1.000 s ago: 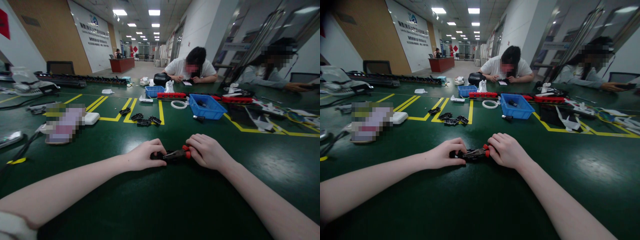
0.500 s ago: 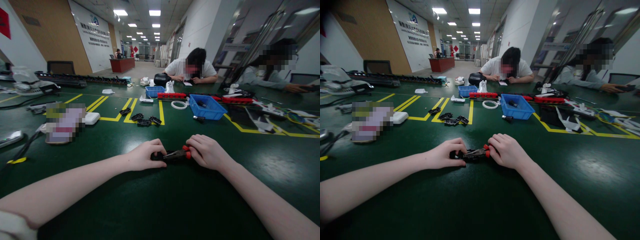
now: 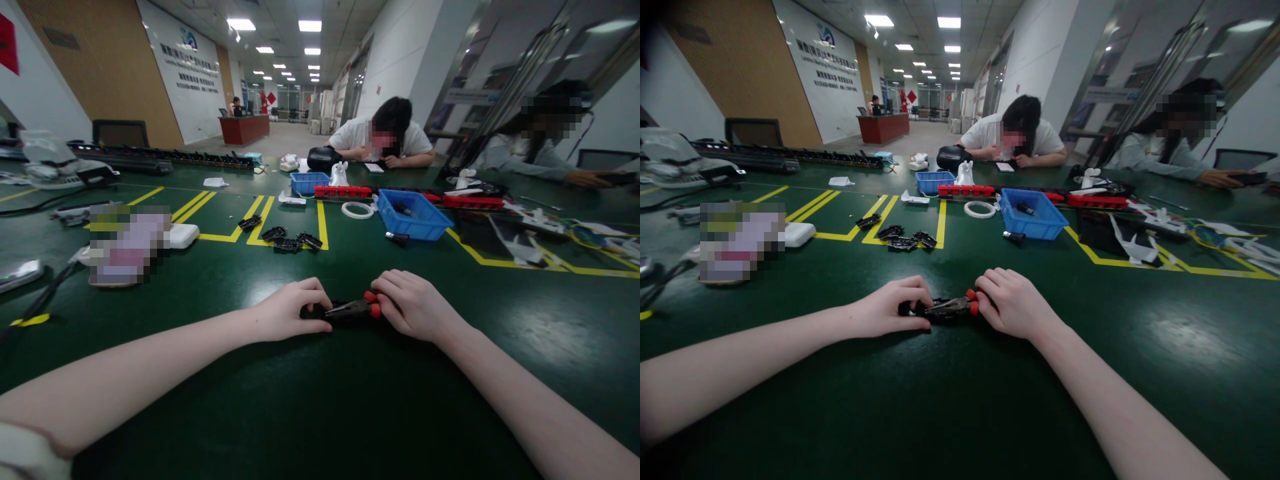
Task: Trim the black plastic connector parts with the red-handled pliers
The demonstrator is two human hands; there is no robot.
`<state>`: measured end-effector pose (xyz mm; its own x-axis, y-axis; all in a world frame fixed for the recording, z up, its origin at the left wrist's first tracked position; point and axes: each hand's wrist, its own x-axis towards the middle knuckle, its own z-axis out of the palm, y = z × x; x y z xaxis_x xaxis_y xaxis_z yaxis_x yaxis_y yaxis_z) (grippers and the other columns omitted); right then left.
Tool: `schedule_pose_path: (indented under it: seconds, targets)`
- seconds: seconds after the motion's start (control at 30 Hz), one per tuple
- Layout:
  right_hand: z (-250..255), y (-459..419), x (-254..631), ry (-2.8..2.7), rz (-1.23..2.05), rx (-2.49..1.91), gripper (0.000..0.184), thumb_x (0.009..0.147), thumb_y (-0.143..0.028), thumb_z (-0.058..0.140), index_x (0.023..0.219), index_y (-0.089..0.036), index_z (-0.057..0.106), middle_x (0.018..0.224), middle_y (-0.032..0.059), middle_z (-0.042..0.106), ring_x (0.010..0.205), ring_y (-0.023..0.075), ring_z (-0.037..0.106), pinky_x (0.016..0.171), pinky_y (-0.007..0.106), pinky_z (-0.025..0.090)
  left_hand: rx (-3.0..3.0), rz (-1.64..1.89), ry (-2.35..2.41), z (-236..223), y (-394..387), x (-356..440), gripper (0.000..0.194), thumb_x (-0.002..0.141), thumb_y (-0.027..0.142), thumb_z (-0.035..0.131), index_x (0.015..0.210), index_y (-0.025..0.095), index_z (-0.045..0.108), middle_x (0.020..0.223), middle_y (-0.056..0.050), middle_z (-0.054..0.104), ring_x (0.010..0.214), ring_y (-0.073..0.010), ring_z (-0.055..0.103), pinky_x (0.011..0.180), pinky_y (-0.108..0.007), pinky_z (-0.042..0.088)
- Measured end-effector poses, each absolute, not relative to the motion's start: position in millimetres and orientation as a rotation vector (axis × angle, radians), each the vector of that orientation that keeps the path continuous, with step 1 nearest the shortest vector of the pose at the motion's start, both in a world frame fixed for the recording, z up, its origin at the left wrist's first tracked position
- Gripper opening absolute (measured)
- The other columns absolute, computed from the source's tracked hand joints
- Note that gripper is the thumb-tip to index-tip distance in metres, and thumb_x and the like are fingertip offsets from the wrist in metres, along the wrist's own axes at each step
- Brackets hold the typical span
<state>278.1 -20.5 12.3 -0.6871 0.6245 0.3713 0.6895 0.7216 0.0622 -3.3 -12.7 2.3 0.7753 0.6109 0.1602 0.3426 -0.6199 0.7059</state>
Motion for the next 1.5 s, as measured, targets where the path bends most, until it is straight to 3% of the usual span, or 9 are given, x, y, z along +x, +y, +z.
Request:
schedule_pose_path:
  seconds: [0.23, 0.47, 0.63, 0.87, 1.0, 1.23, 1.3, 1.37, 1.5]
  targets:
    - [11, -24, 274, -2.584, -0.321, -1.029, 0.021, 0.091, -0.022, 0.042, 0.088, -0.015, 0.061, 0.081, 0.0085, 0.063, 0.072, 0.0193, 0.055, 0.067, 0.033, 0.04, 2.319, 0.542, 0.69, -2, -12, -4, 0.022, 0.088, 0.034, 0.07, 0.104, 0.02, 0.065, 0.106, -0.004, 0.058, 0.091, -0.0186, 0.059, 0.076, -0.03, 0.049]
    - [11, -24, 274, -2.588, -0.302, -1.037, 0.021, 0.091, -0.021, 0.041, 0.088, -0.014, 0.061, 0.082, 0.0088, 0.063, 0.073, 0.0193, 0.055, 0.067, 0.033, 0.04, 2.328, 0.565, 0.757, 0, -14, -3, 0.04, 0.084, 0.034, 0.074, 0.118, 0.021, 0.058, 0.108, -0.004, 0.061, 0.079, -0.0159, 0.055, 0.07, -0.029, 0.047]
    - [12, -20, 278, -2.605, -0.258, -1.033, 0.022, 0.092, -0.021, 0.041, 0.089, -0.014, 0.061, 0.083, 0.0086, 0.063, 0.073, 0.0193, 0.056, 0.067, 0.033, 0.041, 2.347, 0.553, 0.765, -1, -13, -3, 0.042, 0.084, 0.038, 0.074, 0.12, 0.022, 0.058, 0.109, -0.003, 0.06, 0.08, -0.0153, 0.056, 0.07, -0.029, 0.047]
    - [15, -22, 279, -2.613, -0.238, -1.038, 0.021, 0.091, -0.021, 0.041, 0.089, -0.016, 0.061, 0.084, 0.0091, 0.064, 0.074, 0.0195, 0.057, 0.068, 0.033, 0.041, 2.48, 0.505, 0.842, 4, -18, -2, 0.055, 0.081, 0.047, 0.074, 0.126, 0.022, 0.056, 0.111, -0.005, 0.063, 0.09, -0.0215, 0.062, 0.076, -0.033, 0.047]
    - [14, -22, 279, -2.633, -0.247, -1.005, 0.021, 0.091, -0.022, 0.041, 0.09, -0.016, 0.061, 0.084, 0.0089, 0.064, 0.074, 0.0191, 0.056, 0.067, 0.033, 0.04, 2.524, 0.433, 0.928, 8, -21, 0, 0.071, 0.075, 0.056, 0.075, 0.133, 0.024, 0.051, 0.094, -0.001, 0.064, 0.079, -0.0203, 0.062, 0.071, -0.032, 0.044]
    - [13, -22, 279, -2.641, -0.255, -0.974, 0.023, 0.092, -0.023, 0.04, 0.092, -0.015, 0.062, 0.084, 0.0089, 0.064, 0.075, 0.0194, 0.056, 0.068, 0.033, 0.039, 2.443, 0.372, 0.886, 12, -25, 0, 0.046, 0.081, 0.051, 0.071, 0.114, 0.021, 0.057, 0.068, 0.006, 0.055, 0.061, -0.014, 0.056, 0.063, -0.027, 0.04]
    - [14, -22, 279, -2.639, -0.245, -0.978, 0.023, 0.092, -0.022, 0.04, 0.092, -0.015, 0.062, 0.084, 0.009, 0.064, 0.076, 0.0194, 0.056, 0.068, 0.033, 0.039, 2.436, 0.412, 0.881, 14, -26, -1, 0.042, 0.081, 0.047, 0.071, 0.111, 0.02, 0.057, 0.075, 0.004, 0.058, 0.065, -0.015, 0.057, 0.063, -0.027, 0.042]
    - [14, -22, 278, -2.636, -0.231, -0.983, 0.023, 0.092, -0.022, 0.04, 0.091, -0.015, 0.062, 0.084, 0.009, 0.064, 0.075, 0.0193, 0.056, 0.068, 0.033, 0.04, 2.441, 0.507, 0.828, 14, -25, -2, 0.043, 0.081, 0.043, 0.072, 0.114, 0.02, 0.056, 0.096, -0.003, 0.062, 0.084, -0.0193, 0.061, 0.072, -0.031, 0.047]
    - [13, -21, 278, -2.641, -0.204, -0.99, 0.022, 0.092, -0.022, 0.04, 0.091, -0.015, 0.062, 0.085, 0.0093, 0.065, 0.076, 0.0198, 0.057, 0.069, 0.033, 0.041, 2.408, 0.615, 0.632, 9, -17, -2, 0.078, 0.079, 0.037, 0.076, 0.144, 0.022, 0.036, 0.147, -0.014, 0.043, 0.133, -0.0283, 0.043, 0.107, -0.044, 0.04]
